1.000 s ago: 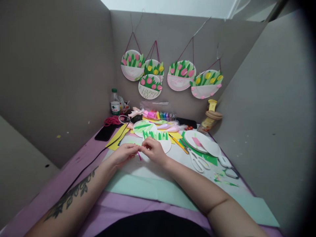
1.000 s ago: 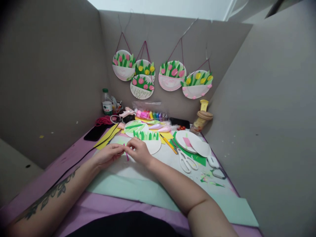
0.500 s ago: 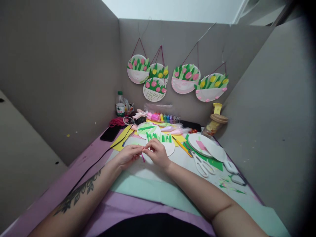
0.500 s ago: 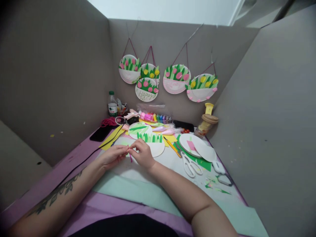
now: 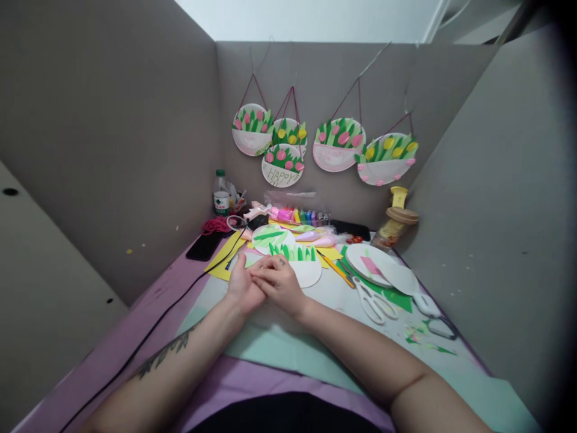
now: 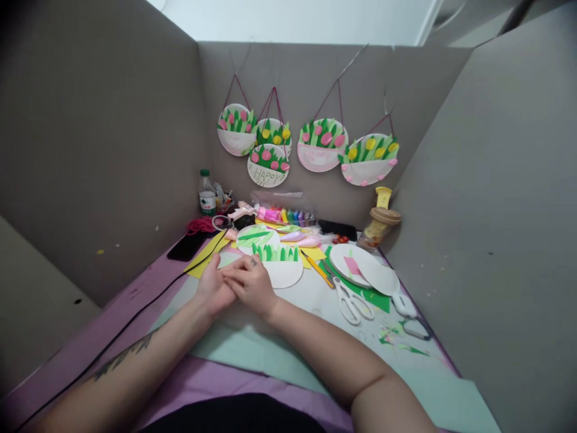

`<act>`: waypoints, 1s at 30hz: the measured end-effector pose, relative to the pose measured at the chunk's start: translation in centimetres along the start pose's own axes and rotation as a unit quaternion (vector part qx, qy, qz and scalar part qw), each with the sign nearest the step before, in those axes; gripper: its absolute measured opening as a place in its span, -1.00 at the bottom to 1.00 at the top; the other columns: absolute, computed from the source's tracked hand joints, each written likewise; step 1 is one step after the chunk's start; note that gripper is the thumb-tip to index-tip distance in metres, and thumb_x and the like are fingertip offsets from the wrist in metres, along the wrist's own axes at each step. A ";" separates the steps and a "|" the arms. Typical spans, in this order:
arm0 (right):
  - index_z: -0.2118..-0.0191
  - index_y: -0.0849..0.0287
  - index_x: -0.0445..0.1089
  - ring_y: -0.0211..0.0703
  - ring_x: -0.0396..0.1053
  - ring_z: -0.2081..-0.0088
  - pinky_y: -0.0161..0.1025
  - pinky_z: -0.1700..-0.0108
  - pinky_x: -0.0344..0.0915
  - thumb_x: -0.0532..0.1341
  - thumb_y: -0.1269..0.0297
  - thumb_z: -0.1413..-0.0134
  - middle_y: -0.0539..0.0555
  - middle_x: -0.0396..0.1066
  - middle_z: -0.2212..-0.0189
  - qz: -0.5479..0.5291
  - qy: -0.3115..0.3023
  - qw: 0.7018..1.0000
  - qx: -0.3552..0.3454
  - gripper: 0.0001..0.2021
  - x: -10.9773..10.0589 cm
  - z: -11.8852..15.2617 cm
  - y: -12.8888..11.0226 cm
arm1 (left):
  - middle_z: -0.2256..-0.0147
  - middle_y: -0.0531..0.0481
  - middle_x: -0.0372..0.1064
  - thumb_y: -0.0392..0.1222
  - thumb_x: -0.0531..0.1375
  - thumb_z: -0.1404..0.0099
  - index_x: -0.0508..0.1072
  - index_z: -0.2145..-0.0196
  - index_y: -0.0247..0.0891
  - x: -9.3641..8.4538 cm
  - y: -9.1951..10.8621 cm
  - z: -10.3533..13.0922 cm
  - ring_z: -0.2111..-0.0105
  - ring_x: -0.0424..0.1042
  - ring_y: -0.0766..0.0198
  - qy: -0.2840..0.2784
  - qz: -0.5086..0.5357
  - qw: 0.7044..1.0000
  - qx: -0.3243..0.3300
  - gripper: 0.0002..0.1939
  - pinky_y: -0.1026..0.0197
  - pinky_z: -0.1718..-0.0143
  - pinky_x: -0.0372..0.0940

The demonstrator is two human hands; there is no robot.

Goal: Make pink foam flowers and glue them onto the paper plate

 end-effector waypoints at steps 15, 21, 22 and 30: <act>0.11 0.11 0.53 -0.07 0.21 0.25 -0.03 0.11 0.24 0.18 0.23 -0.16 0.12 0.34 0.33 0.046 -0.102 0.991 -0.069 -0.75 2.1 0.5 -1.3 | -0.23 -0.27 0.14 0.31 -0.29 -0.33 -0.18 -0.35 -0.22 -0.5 2.6 0.0 -0.12 0.31 -0.03 0.012 0.017 0.997 0.070 -0.21 -0.15 -0.03 0.29; 0.21 0.11 0.56 -0.09 0.22 0.26 -0.05 0.12 0.24 0.16 0.25 -0.15 0.10 0.33 0.37 0.059 -0.074 0.994 -0.059 -0.78 1.5 0.3 -1.1 | -0.21 -0.29 0.17 0.31 -0.26 -0.33 -0.12 -0.34 -0.21 -0.3 1.5 0.1 -0.12 0.31 -0.03 0.002 -0.006 0.999 0.040 -0.22 -0.18 -0.07 0.26; 0.21 0.11 0.56 -0.10 0.21 0.27 -0.04 0.11 0.24 0.17 0.25 -0.15 0.10 0.33 0.38 0.053 -0.083 0.992 -0.079 -0.79 1.6 0.4 -1.5 | -0.21 -0.27 0.18 0.33 -0.27 -0.33 -0.14 -0.35 -0.18 -0.2 1.5 0.1 -0.12 0.31 -0.03 -0.004 -0.006 0.999 0.047 -0.22 -0.19 -0.07 0.25; 0.29 0.12 0.54 -0.11 0.20 0.31 -0.07 0.19 0.24 0.13 0.31 -0.13 0.09 0.33 0.43 0.053 -0.045 0.993 -0.097 -0.79 0.5 0.7 -1.7 | -0.23 -0.30 0.14 0.31 -0.25 -0.33 -0.11 -0.34 -0.25 0.1 1.0 0.3 -0.13 0.30 -0.02 -0.001 0.005 0.999 0.032 -0.21 -0.12 -0.05 0.28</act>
Point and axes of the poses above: each hand's wrist, its own z-axis away from the middle knuckle, its own x-axis out of the palm, y = z × x, the point moved 10 cm from there along -z, towards the middle knuckle
